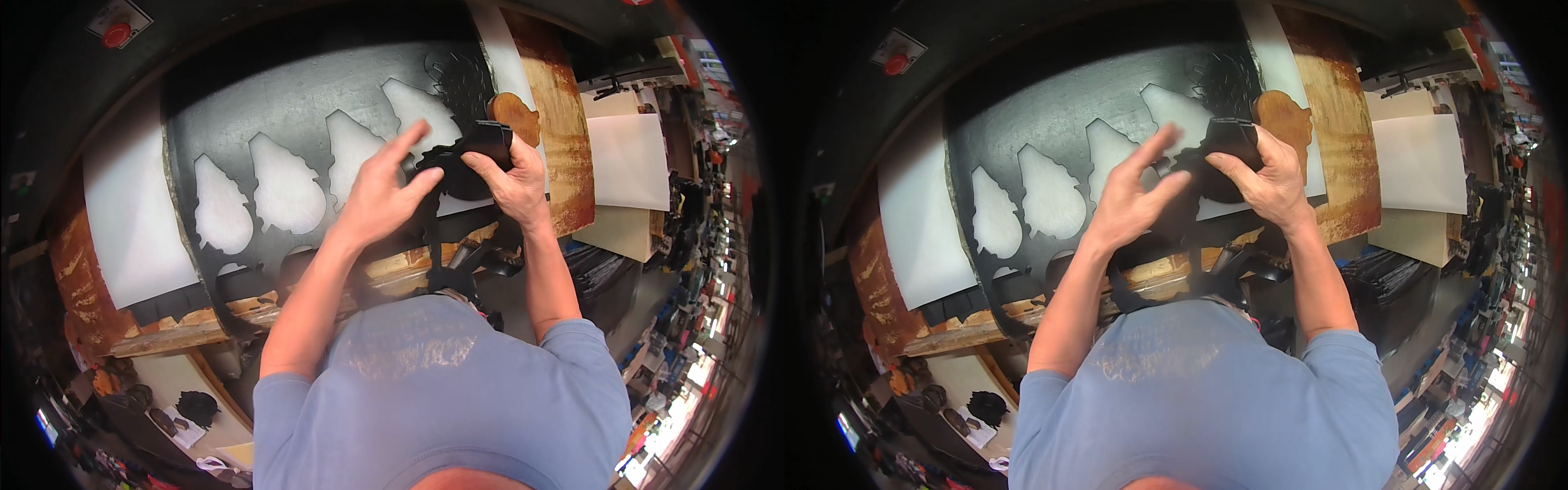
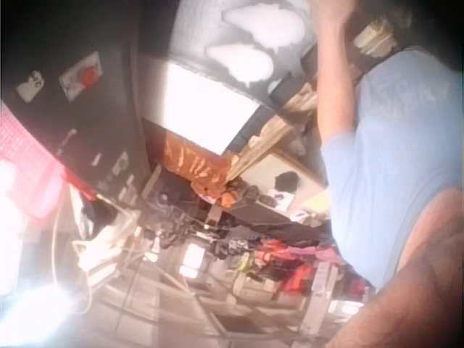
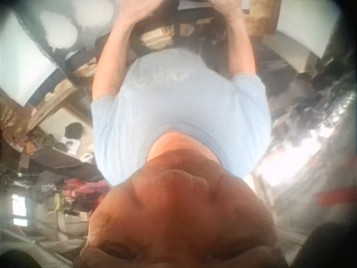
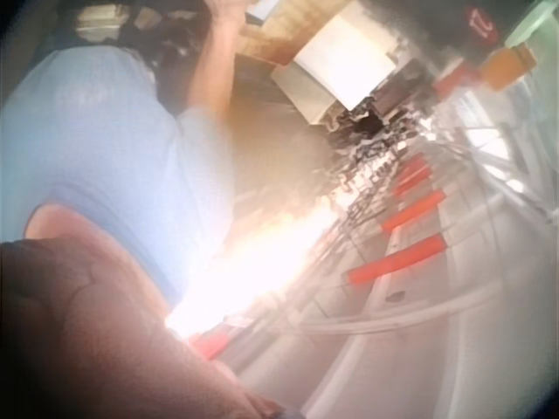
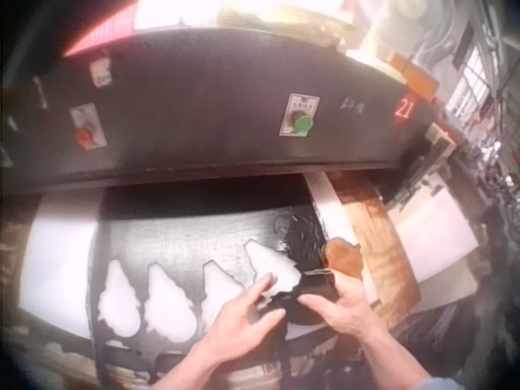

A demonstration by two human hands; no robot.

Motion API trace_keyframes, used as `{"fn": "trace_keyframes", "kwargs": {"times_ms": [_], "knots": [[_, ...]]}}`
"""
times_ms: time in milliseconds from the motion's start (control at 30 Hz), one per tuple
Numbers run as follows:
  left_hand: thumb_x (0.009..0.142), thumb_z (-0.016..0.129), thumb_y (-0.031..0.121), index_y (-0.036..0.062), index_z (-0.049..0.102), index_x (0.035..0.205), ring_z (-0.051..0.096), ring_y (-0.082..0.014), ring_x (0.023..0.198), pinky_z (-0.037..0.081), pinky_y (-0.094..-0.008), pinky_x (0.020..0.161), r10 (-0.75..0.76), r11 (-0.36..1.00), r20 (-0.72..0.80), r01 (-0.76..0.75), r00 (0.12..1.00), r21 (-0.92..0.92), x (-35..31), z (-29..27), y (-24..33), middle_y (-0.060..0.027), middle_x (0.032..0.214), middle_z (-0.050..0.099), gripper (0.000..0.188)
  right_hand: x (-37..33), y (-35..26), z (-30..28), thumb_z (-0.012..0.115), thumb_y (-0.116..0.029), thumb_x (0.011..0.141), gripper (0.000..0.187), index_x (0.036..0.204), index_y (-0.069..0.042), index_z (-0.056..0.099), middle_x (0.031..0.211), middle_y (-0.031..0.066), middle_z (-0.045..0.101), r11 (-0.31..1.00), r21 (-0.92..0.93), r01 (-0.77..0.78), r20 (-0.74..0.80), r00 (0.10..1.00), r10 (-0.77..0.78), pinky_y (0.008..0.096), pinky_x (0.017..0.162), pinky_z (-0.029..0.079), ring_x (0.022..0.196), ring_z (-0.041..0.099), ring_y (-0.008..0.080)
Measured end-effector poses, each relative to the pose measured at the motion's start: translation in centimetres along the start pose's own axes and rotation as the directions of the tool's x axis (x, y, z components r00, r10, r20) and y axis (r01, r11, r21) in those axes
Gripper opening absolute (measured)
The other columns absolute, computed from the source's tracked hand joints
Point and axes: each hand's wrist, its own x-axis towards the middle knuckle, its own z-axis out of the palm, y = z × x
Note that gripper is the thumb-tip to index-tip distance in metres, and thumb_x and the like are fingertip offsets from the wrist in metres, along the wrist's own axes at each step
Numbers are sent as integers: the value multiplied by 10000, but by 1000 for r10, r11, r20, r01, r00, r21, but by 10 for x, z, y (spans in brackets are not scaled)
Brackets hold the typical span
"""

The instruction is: The person repeatedly rubs a dark rubber sheet against a flat surface using a small wooden block, then peels the sheet away and repeats the process. The person also handles a light-colored rubber sheet in the same manner. The task continues in a repetitive cycle throughout the clip.

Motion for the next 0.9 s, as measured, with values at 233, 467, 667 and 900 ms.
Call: {"fn": "trace_keyframes", "kwargs": {"times_ms": [233, 467, 667, 900], "knots": [[914, 814, 146, -45, 729, 1072, 651, -237, 673, 534, -357, 664, -56, 963, 184, 4, 981, 271, 23, -6, -9, -154, 819, 720, 261, 9, 25, 6, 823, -81, 943, 229, 1128, 25, 741, 1006, 42, 798, 965, 228, -129, -28, 990, 139, 278, 806, 568, 881, 699, 99], [951, 804, 74, 0, 769, 1066, 656, -77, 847, 539, -262, 769, -187, 914, 141, 225, 972, -338, 30, -11, -22, 4, 932, 763, 140, 38, 15, 8, 852, -145, 928, 347, 1198, 17, 708, 1006, 36, 790, 974, 197, -111, 16, 994, 110, 260, 826, 560, 878, 690, 83], [952, 807, 58, 16, 772, 1100, 692, -85, 844, 556, -251, 778, -235, 818, 51, 226, 971, -529, 27, -15, -37, -12, 922, 759, 158, 54, 16, 22, 832, -233, 968, 419, 1266, 30, 697, 1064, 28, 768, 951, 303, -67, -20, 997, 76, 258, 894, 546, 995, 673, 84], [1038, 705, 47, 76, 722, 1057, 661, -123, 775, 588, -333, 830, -334, 551, -278, -53, 901, -833, 30, -64, -45, -16, 883, 698, 39, 45, 65, 42, 485, -408, 1165, 493, 1343, 34, 613, 1059, 124, 734, 743, 637, -205, 41, 972, 232, 297, 804, 578, 930, 731, 175]]}}
